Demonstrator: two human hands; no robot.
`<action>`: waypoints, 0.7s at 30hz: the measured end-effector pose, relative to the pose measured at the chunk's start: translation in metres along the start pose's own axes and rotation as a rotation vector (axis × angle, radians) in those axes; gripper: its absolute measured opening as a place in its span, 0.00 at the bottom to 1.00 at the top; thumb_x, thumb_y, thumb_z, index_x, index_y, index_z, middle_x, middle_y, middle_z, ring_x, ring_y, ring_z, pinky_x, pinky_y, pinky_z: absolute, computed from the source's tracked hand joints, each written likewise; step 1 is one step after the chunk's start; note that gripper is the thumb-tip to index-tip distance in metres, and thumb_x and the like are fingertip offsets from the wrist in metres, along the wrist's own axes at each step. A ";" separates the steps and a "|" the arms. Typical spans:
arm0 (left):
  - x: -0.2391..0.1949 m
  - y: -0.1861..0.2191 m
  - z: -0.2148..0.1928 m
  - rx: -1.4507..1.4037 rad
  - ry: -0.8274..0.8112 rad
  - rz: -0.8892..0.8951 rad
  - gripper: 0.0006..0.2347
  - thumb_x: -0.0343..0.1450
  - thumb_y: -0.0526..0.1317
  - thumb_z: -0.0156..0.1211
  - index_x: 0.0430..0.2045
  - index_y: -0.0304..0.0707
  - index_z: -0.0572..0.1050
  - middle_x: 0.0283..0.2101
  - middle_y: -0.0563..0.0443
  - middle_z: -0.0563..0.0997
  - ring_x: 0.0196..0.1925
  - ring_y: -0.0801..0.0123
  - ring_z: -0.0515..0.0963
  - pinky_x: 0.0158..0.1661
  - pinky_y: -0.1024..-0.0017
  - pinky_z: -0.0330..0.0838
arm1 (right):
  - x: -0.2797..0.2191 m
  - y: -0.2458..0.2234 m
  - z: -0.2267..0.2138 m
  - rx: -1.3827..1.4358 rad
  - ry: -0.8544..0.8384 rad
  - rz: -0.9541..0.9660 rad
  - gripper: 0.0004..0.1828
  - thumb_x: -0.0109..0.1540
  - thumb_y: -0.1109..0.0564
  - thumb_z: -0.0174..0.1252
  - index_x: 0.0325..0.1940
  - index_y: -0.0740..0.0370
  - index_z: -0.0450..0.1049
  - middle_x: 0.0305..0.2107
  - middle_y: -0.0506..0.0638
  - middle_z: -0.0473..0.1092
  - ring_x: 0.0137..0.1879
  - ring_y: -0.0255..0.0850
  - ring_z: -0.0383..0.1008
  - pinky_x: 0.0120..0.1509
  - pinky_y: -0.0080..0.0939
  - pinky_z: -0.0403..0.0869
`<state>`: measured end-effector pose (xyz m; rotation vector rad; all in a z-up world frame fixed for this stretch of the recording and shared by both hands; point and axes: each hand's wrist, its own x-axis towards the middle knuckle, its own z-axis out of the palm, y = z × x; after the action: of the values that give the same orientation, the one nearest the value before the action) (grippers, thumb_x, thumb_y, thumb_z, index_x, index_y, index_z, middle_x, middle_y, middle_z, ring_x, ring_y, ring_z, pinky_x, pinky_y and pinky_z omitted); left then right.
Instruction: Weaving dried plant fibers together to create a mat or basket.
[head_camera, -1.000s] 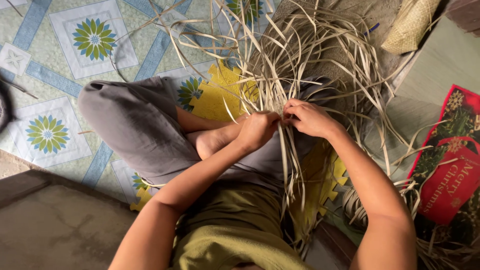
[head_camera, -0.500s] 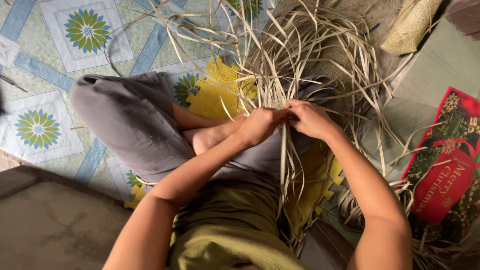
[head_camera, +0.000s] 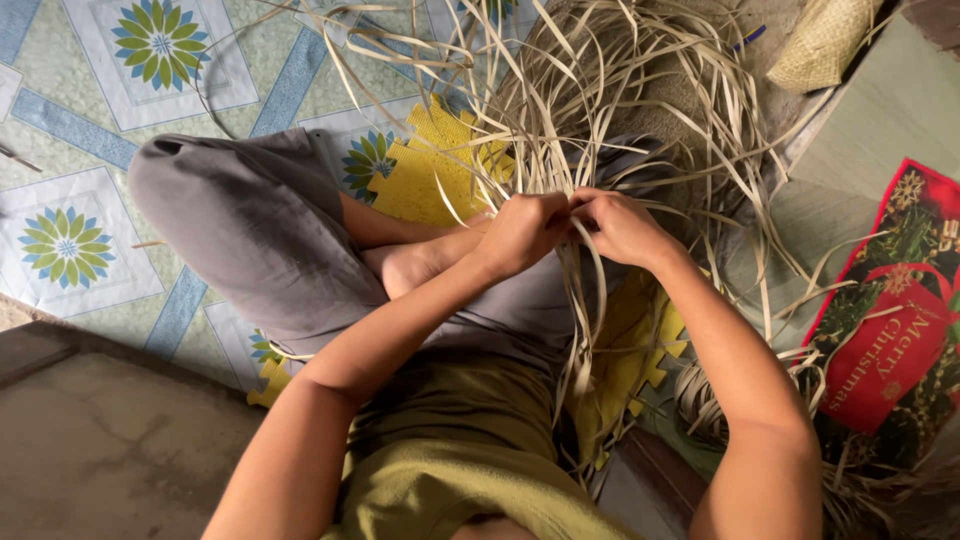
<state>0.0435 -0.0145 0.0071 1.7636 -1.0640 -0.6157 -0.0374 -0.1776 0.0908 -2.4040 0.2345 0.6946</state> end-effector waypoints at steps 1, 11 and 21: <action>0.006 -0.011 0.011 -0.040 -0.023 -0.131 0.07 0.68 0.47 0.63 0.31 0.48 0.78 0.28 0.41 0.83 0.35 0.38 0.83 0.38 0.44 0.79 | 0.001 0.002 0.001 0.014 0.019 -0.014 0.07 0.58 0.51 0.63 0.31 0.55 0.81 0.41 0.38 0.76 0.51 0.53 0.77 0.51 0.54 0.75; 0.016 0.080 -0.049 -0.478 0.149 0.156 0.26 0.71 0.22 0.48 0.61 0.34 0.45 0.46 0.15 0.77 0.40 0.24 0.83 0.41 0.32 0.78 | 0.013 0.058 0.039 -0.071 0.037 0.219 0.19 0.57 0.47 0.59 0.15 0.58 0.68 0.16 0.57 0.69 0.36 0.65 0.76 0.43 0.62 0.71; -0.030 0.036 -0.010 0.580 0.371 0.602 0.05 0.77 0.35 0.47 0.34 0.38 0.71 0.26 0.51 0.71 0.35 0.63 0.73 0.33 0.73 0.69 | 0.006 0.001 -0.002 0.043 -0.029 -0.108 0.07 0.57 0.58 0.60 0.28 0.64 0.73 0.44 0.50 0.75 0.48 0.61 0.74 0.48 0.58 0.72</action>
<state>0.0223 0.0102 0.0423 1.7887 -1.4976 0.4182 -0.0319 -0.1789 0.0884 -2.3450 0.1048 0.6679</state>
